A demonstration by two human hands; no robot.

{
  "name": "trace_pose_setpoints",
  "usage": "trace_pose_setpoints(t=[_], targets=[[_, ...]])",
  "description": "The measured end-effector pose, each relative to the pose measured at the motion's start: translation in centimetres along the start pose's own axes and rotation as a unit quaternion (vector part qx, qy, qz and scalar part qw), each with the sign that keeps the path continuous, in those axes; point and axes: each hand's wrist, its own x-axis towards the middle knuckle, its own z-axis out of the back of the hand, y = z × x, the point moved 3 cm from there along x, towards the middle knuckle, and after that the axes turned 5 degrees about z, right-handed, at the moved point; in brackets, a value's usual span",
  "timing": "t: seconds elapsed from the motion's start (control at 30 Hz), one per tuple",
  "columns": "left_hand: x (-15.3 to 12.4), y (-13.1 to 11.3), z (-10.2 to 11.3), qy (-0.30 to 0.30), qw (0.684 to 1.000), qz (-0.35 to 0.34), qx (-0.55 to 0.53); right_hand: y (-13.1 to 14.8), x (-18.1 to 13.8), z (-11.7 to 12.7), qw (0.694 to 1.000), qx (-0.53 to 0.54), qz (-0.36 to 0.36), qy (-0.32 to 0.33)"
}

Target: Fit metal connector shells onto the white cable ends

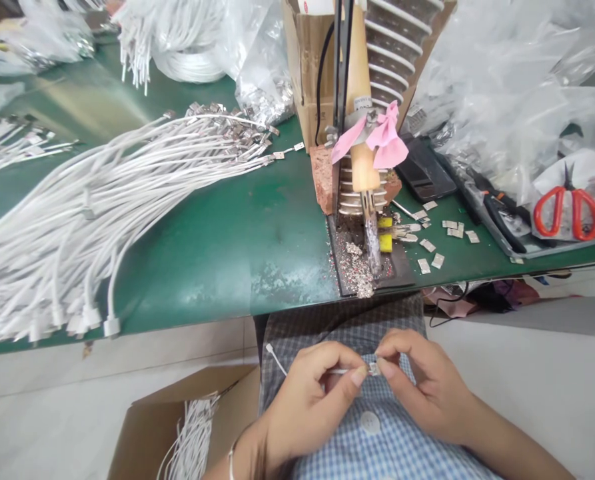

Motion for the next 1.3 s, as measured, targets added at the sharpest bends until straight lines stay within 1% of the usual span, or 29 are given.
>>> trace_pose_setpoints(t=[0.23,0.53,0.83,0.97,1.13,1.3], targets=[[0.52,-0.09,-0.15,0.009,0.997,0.043,-0.058,0.30,0.50,0.39,1.000,-0.012,0.016,-0.002],[0.86,-0.06,-0.27,0.014,0.993,0.067,-0.093,-0.19,0.37,0.57,1.000,-0.007,0.001,-0.002],[0.87,0.22,-0.49,0.030,0.975,0.119,-0.184,-0.12,0.69,0.34,1.000,0.029,0.001,0.000],[0.77,0.21,-0.42,0.030,0.974,0.121,-0.189,-0.24,0.66,0.26,0.999,0.040,0.003,-0.003],[0.69,0.18,-0.29,0.032,0.975,0.114,-0.188,-0.32,0.58,0.43,0.998,0.056,0.031,-0.021],[0.81,-0.02,-0.37,0.039,0.980,0.101,-0.168,-0.12,0.62,0.37,0.996,0.067,0.050,-0.025]])
